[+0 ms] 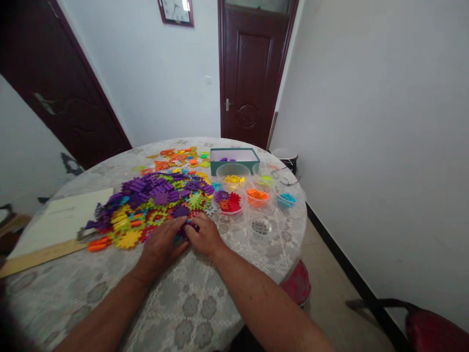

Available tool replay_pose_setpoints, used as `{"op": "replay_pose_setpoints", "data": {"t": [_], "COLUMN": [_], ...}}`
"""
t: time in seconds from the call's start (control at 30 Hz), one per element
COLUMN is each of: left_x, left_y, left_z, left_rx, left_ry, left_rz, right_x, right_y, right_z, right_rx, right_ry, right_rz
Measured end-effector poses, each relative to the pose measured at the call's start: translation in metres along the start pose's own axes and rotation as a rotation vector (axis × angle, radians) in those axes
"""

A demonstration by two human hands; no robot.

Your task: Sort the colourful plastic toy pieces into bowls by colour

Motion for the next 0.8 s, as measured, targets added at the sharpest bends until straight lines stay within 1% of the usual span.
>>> {"op": "replay_pose_setpoints", "data": {"t": [0.1,0.27,0.4,0.5,0.63,0.7,0.8], "left_x": [0.004,0.007,0.006,0.001,-0.013,-0.019,-0.024], "left_y": [0.000,0.004,0.005,0.005,0.009,0.011,0.010], "left_z": [0.003,0.007,0.002,-0.004,-0.008,-0.009,-0.009], "left_rx": [-0.013,0.009,0.063,0.099,0.129,0.144,0.157], "left_ry": [0.061,0.124,0.178,0.171,0.125,0.099,0.065], "left_rz": [-0.029,-0.095,-0.148,-0.197,-0.282,-0.308,-0.307], "right_x": [0.001,0.000,0.001,0.003,-0.001,-0.006,-0.014], "right_y": [0.001,0.008,0.015,0.018,0.017,0.016,0.016], "right_z": [0.001,-0.004,-0.010,-0.012,-0.008,-0.007,-0.005], "right_rx": [-0.006,-0.015,-0.035,-0.031,-0.043,-0.031,-0.011], "right_ry": [0.004,-0.027,-0.047,-0.024,0.003,0.029,0.101], "right_rz": [0.001,0.012,0.010,0.007,0.004,-0.018,-0.087]}}
Point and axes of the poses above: each hand's wrist, its own y-axis away from the middle knuckle, its own z-axis out of the palm, x = y × z, the point moved 6 cm from there along -y, towards the middle knuckle, and after that the axes turned 4 degrees about -y, right-handed, at the moved point
